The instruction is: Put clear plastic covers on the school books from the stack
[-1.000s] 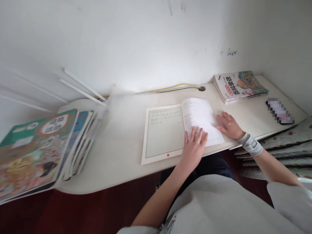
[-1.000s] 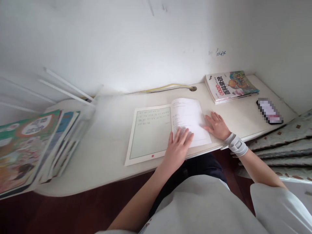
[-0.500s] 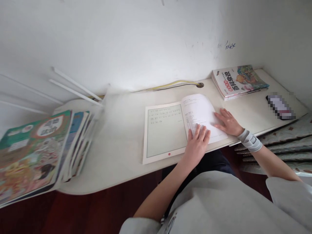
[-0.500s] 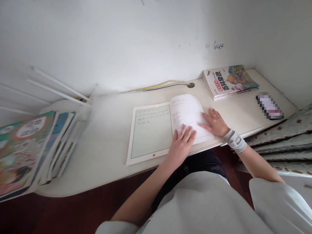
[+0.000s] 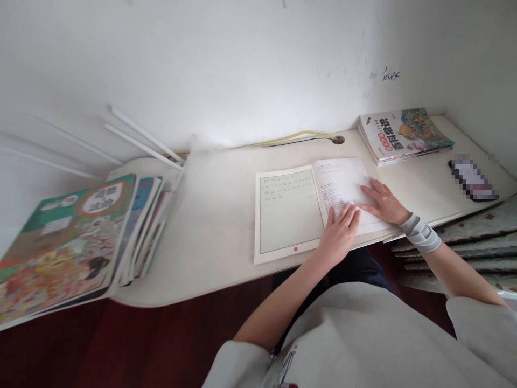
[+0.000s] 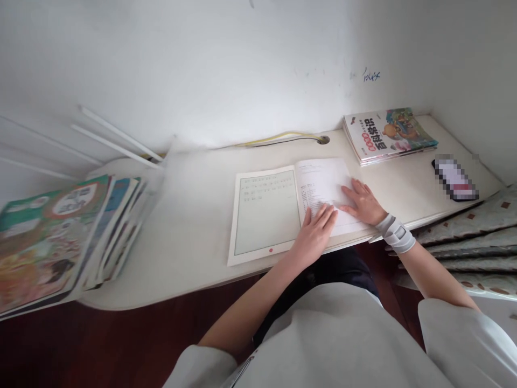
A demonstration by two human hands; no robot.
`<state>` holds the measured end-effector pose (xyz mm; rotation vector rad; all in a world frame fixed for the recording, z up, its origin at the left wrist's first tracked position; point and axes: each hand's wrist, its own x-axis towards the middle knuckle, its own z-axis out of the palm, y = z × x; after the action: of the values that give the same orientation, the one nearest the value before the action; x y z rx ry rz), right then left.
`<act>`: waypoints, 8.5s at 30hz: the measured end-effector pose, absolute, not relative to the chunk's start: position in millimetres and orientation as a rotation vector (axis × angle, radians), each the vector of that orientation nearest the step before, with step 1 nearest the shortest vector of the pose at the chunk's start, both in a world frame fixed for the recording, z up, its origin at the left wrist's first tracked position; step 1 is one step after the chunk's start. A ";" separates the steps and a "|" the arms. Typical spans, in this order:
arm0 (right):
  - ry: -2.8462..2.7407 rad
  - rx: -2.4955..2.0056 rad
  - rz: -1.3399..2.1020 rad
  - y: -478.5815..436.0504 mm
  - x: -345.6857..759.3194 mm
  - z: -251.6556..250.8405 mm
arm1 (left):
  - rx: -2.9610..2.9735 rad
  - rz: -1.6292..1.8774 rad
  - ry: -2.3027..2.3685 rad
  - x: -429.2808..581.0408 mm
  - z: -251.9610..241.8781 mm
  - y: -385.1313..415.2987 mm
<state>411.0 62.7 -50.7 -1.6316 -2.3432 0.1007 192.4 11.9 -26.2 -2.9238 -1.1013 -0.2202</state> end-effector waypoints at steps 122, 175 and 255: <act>-2.695 -1.261 -0.095 23.7 306.4 -39.7 | -2.204 -0.607 -2.500 17.0 -11.0 22.6; -1.414 -1.554 0.757 26.9 447.5 -47.9 | -2.677 -0.431 -1.726 165.3 -51.7 49.4; -2.579 -1.819 0.117 173.9 241.0 17.3 | -2.343 -0.523 -2.096 93.8 -50.8 18.8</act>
<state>241.0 173.9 17.3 -1.8186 -2.5791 0.1166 93.8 18.8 -50.8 -2.3430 -2.0964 -0.5233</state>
